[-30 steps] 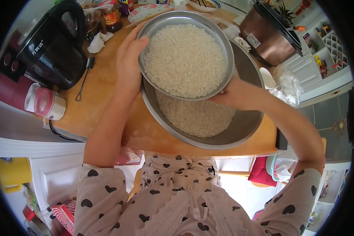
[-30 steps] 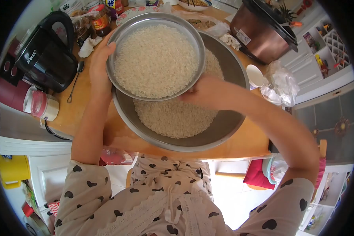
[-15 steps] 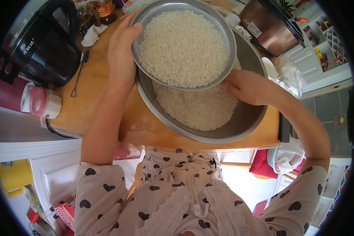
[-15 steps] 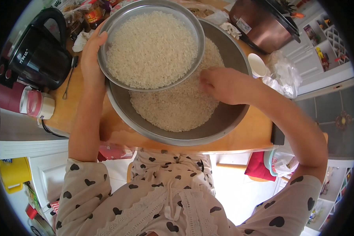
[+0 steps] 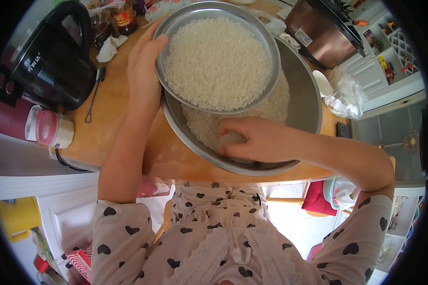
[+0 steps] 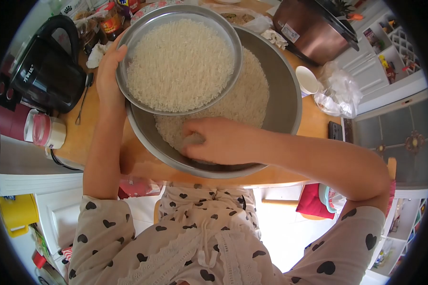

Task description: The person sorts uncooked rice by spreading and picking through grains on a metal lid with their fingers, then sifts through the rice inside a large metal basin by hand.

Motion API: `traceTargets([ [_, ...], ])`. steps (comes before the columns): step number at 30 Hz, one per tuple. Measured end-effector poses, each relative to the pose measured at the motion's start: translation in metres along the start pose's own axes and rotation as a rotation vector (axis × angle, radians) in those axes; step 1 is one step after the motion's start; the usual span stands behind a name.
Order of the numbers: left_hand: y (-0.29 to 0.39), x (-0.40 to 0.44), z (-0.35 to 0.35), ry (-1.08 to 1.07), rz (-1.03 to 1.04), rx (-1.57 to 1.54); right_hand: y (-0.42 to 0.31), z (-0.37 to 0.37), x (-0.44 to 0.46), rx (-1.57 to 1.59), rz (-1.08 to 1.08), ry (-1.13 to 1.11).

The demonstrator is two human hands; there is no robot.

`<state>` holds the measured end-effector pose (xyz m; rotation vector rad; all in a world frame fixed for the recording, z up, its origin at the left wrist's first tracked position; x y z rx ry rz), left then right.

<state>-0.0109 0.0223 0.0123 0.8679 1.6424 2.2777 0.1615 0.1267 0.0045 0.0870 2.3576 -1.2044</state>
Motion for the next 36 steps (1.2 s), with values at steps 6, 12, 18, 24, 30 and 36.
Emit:
traceTargets([
  [6,0.000,0.000,0.001,-0.047,-0.042,-0.108,0.011,-0.007,-0.008,0.923,0.304,-0.266],
  [12,-0.002,0.000,-0.001,-0.044,-0.039,-0.068,0.014,-0.038,-0.033,0.883,0.375,-0.314],
  [18,0.001,-0.003,0.001,-0.034,-0.063,-0.071,-0.004,-0.079,-0.051,0.813,0.277,-0.148],
  [24,-0.004,0.000,-0.001,-0.089,-0.021,-0.049,-0.040,-0.100,-0.010,0.604,0.152,-0.093],
  [30,0.001,-0.001,0.001,-0.085,-0.034,-0.080,-0.064,-0.112,0.031,0.642,-0.088,0.008],
  [36,0.000,0.000,0.001,-0.100,-0.066,-0.127,-0.055,-0.153,0.024,0.564,-0.195,0.245],
])
Point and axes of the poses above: each hand's wrist, its own x-axis towards the middle knuckle, its own z-axis out of the palm, y = z × x, the point moved 3 cm from there along x, towards the middle knuckle, and after that the axes turned 5 degrees about x, right-handed, at the moved point
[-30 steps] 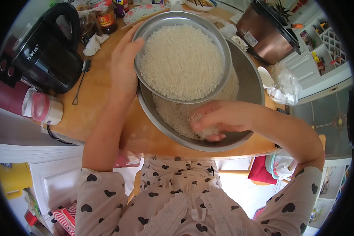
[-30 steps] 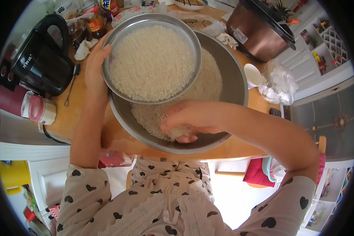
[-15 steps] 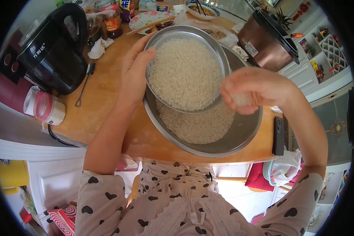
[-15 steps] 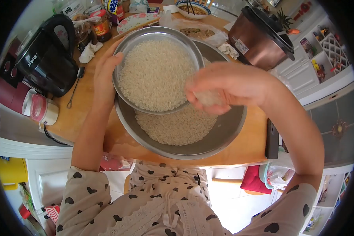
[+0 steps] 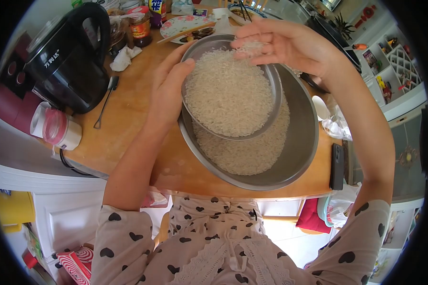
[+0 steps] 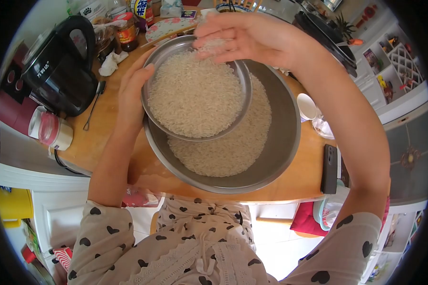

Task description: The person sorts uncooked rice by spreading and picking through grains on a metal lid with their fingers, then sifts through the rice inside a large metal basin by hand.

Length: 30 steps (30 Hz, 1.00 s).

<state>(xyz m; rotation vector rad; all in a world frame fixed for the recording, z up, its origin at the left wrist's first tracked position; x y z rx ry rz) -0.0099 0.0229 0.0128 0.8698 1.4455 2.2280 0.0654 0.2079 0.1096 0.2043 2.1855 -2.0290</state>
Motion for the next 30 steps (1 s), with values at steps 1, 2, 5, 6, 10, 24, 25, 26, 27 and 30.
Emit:
traceTargets([
  [1,0.000,0.000,-0.001,0.001,0.002,-0.002,-0.001,-0.008,-0.004,-0.022,0.004,0.019],
  [2,0.000,0.000,-0.001,0.001,0.003,-0.003,-0.001,-0.013,-0.010,-0.046,0.012,0.014],
  [5,0.000,0.000,-0.001,0.011,0.007,0.012,0.000,-0.015,-0.025,-0.096,0.046,-0.007],
  [6,0.001,0.000,0.000,0.013,0.009,0.021,-0.001,-0.011,-0.030,-0.097,0.064,-0.017],
  [10,-0.001,0.000,0.000,0.047,0.000,0.015,-0.002,0.000,-0.040,-0.096,0.008,-0.072],
  [24,-0.001,0.000,-0.002,0.112,0.049,0.048,0.017,-0.045,-0.071,-0.249,0.044,0.100],
  [25,0.000,-0.002,-0.002,0.109,0.050,0.057,0.029,-0.048,-0.074,-0.290,0.112,0.111],
  [26,0.001,-0.002,-0.001,0.105,0.049,0.067,0.045,-0.044,-0.074,-0.374,0.180,0.054],
  [27,0.001,-0.001,-0.001,0.098,0.055,0.076,0.060,-0.037,-0.074,-0.461,0.241,-0.002],
  [30,-0.001,0.000,0.000,0.089,0.070,0.036,0.094,0.001,-0.073,-0.699,0.361,-0.059],
])
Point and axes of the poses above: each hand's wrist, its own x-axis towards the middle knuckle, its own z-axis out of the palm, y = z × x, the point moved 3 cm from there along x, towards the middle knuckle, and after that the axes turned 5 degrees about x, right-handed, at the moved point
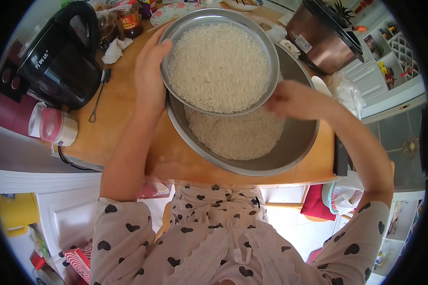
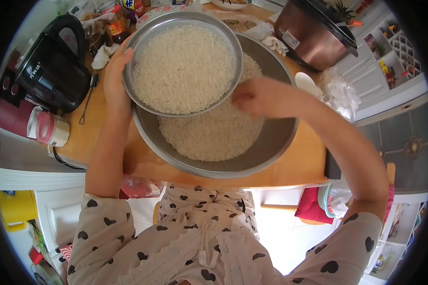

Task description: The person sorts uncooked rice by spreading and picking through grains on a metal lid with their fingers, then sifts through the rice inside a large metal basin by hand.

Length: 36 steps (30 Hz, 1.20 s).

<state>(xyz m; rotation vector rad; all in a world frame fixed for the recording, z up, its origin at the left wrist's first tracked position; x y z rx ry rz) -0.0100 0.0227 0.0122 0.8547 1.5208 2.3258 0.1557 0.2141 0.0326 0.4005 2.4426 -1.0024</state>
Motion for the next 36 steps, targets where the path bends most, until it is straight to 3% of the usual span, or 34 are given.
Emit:
traceTargets([
  [3,-0.001,0.000,0.000,-0.006,0.014,0.000,0.007,0.040,0.019,-0.158,-0.264,0.132],
  [6,-0.002,0.001,-0.001,0.000,0.015,0.013,-0.034,0.056,0.009,-0.224,-0.109,-0.002],
  [9,-0.001,-0.001,-0.003,0.008,0.024,0.083,-0.042,0.071,-0.007,-0.108,-0.483,-0.017],
  [12,-0.003,-0.001,-0.002,0.017,0.045,0.071,-0.043,0.054,-0.017,-0.052,-0.457,-0.310],
  [14,-0.004,-0.001,-0.004,0.025,0.030,0.078,-0.028,0.036,-0.019,-0.039,-0.350,-0.142],
  [17,-0.010,0.001,-0.009,0.082,0.015,0.101,-0.001,0.021,-0.019,-0.306,-0.072,-0.084],
  [20,-0.012,0.002,-0.012,0.113,-0.013,0.092,0.000,0.036,-0.023,-0.331,0.090,-0.108],
  [23,-0.012,0.001,-0.011,0.114,-0.018,0.073,-0.023,0.055,-0.020,-0.203,0.185,-0.181],
  [29,-0.012,0.003,-0.011,0.123,-0.029,0.067,-0.055,0.081,-0.002,-0.013,-0.068,-0.136],
  [32,-0.009,0.002,-0.007,0.048,-0.017,0.040,-0.063,0.076,0.005,0.234,0.051,-0.291],
  [34,-0.006,0.001,-0.005,0.020,-0.009,0.039,-0.049,0.081,0.008,0.748,0.167,-0.340],
  [36,-0.003,0.000,-0.003,0.036,-0.005,0.054,-0.034,0.082,0.008,0.972,0.200,-0.434],
])
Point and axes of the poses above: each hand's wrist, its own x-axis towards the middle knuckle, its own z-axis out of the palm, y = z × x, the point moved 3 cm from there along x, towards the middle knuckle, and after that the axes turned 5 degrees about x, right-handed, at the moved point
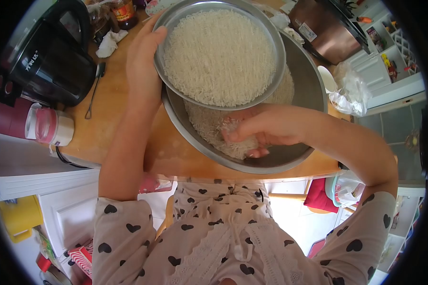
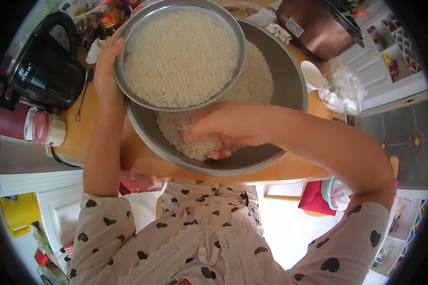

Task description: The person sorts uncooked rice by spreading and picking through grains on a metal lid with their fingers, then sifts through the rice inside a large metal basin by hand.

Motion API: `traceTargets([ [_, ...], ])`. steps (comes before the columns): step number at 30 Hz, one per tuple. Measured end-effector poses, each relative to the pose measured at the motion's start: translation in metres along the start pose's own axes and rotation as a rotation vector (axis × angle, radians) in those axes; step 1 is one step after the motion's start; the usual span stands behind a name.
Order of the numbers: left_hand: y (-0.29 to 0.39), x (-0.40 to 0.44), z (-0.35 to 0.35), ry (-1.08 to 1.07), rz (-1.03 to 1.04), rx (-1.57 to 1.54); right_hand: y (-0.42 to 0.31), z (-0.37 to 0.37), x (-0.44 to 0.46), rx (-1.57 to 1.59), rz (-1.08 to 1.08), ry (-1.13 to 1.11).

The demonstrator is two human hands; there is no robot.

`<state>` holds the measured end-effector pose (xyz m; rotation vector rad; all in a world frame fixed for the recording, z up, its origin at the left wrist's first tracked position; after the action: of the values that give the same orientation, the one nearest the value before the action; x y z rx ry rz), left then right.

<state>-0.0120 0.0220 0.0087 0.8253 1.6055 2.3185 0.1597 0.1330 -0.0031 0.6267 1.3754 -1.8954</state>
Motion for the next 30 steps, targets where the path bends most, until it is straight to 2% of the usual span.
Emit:
traceTargets([
  [2,0.002,0.000,0.001,-0.028,-0.003,-0.003,0.002,-0.013,-0.007,-0.082,0.038,-0.134],
  [11,0.004,0.000,0.004,-0.103,0.010,-0.010,-0.015,-0.046,-0.062,-0.074,0.027,0.091],
  [18,0.003,0.001,0.003,-0.117,-0.017,-0.019,-0.067,-0.041,-0.067,-0.165,-0.152,0.046],
  [21,0.002,0.001,0.002,-0.118,-0.011,-0.010,-0.096,-0.018,-0.061,-0.293,-0.245,0.190],
  [24,0.003,0.001,0.003,-0.119,-0.005,0.008,-0.121,-0.005,-0.052,-0.166,-0.530,0.203],
  [27,0.003,0.001,0.003,-0.133,-0.021,-0.019,-0.144,-0.016,-0.057,-0.331,-0.620,0.117],
  [28,0.003,0.001,0.003,-0.131,-0.022,-0.025,-0.149,-0.021,-0.061,-0.382,-0.652,0.174],
  [30,0.003,0.001,0.003,-0.128,-0.025,-0.037,-0.156,-0.035,-0.066,-0.256,-0.565,0.063],
])
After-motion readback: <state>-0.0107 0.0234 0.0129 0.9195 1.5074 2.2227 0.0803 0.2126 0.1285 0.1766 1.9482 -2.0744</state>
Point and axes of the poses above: each hand's wrist, its own x-axis towards the middle knuckle, its own z-axis out of the palm, y = z × x, the point moved 3 cm from there along x, towards the middle knuckle, and after that the axes turned 5 degrees about x, right-handed, at the moved point
